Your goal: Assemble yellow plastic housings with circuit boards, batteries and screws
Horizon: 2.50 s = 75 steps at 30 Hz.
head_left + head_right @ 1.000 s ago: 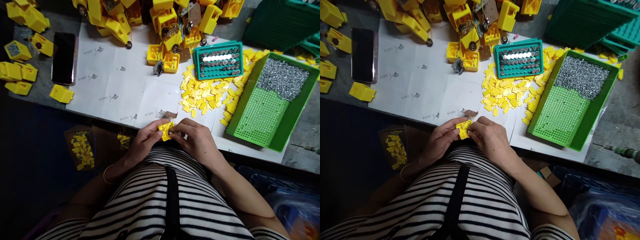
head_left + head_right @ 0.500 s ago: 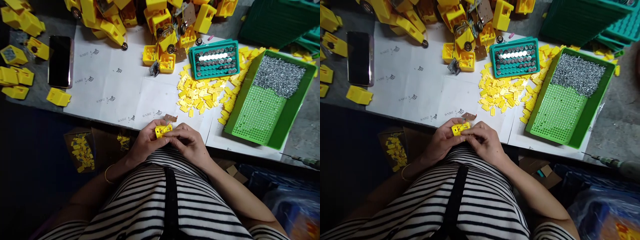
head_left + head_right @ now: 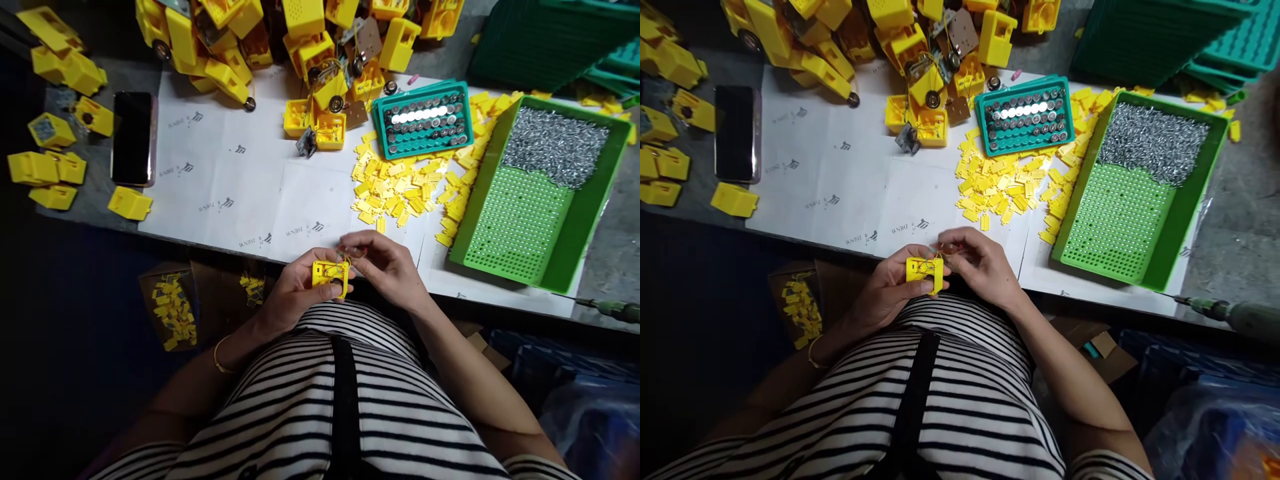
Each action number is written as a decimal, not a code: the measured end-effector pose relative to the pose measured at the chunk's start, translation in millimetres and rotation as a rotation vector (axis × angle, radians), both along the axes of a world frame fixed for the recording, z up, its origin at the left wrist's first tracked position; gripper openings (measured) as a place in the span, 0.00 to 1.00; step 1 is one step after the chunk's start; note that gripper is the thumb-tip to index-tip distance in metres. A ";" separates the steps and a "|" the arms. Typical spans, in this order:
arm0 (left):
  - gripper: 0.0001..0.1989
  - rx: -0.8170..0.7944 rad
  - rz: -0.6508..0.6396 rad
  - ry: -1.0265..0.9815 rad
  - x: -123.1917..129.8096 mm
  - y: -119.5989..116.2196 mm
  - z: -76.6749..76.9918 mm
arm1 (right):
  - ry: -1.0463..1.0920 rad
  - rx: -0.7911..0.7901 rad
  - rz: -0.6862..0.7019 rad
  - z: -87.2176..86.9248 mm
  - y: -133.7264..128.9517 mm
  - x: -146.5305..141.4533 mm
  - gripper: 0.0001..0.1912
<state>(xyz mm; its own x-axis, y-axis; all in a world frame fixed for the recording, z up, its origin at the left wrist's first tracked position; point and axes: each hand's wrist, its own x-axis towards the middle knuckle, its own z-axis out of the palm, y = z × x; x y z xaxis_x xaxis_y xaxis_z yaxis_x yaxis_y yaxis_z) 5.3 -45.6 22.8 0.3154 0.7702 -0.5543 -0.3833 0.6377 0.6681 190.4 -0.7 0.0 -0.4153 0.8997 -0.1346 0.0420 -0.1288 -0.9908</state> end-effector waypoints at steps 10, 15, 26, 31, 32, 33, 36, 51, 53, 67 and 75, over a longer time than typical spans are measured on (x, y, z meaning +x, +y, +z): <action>0.11 0.226 -0.003 0.493 2.8 -5.0 -10.6 | -0.280 0.006 0.110 33.5 11.2 9.0 0.10; 0.12 0.243 0.138 0.450 7.0 -1.5 -18.6 | -0.105 -0.136 0.046 33.6 -0.1 -2.6 0.12; 0.19 -0.013 0.166 -0.034 2.4 -1.4 -4.1 | -0.333 0.268 0.195 40.6 -15.6 -3.6 0.11; 0.18 -0.009 0.139 -0.055 0.7 -4.4 -0.2 | -0.431 0.279 0.160 45.7 -19.0 -5.5 0.10; 0.18 -0.003 0.129 -0.029 0.9 -5.0 0.1 | -0.435 0.284 0.154 47.0 -20.1 -6.0 0.08; 0.18 0.003 0.121 -0.004 1.0 -5.4 0.4 | -0.433 0.292 0.154 48.4 -21.3 -6.3 0.06; 0.19 0.009 0.116 0.024 1.5 -5.4 1.6 | -0.409 0.329 0.190 52.4 -24.9 -6.5 0.02; 0.21 0.170 -0.121 0.062 -4.1 -8.7 15.5 | -0.435 0.150 -0.011 56.4 -26.8 -5.0 0.03; 0.19 0.188 -0.112 0.073 -3.1 -9.4 13.7 | -0.440 0.153 -0.012 55.8 -28.0 -6.2 0.04; 0.15 0.028 -0.010 -0.041 0.7 -12.1 13.7 | -0.319 0.179 -0.024 53.6 -32.8 -11.6 0.02; 0.19 0.010 0.002 -0.075 -2.6 -16.5 15.5 | -0.317 0.227 0.092 59.7 -30.8 -4.0 0.07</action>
<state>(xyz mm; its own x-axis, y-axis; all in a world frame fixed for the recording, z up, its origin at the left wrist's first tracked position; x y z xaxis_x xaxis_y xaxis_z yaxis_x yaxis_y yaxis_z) 2.7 -62.2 38.3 0.3545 0.7762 -0.5214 -0.4339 0.6305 0.6436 186.4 -31.5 59.7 -0.4654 0.8822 -0.0712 0.3516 0.1105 -0.9296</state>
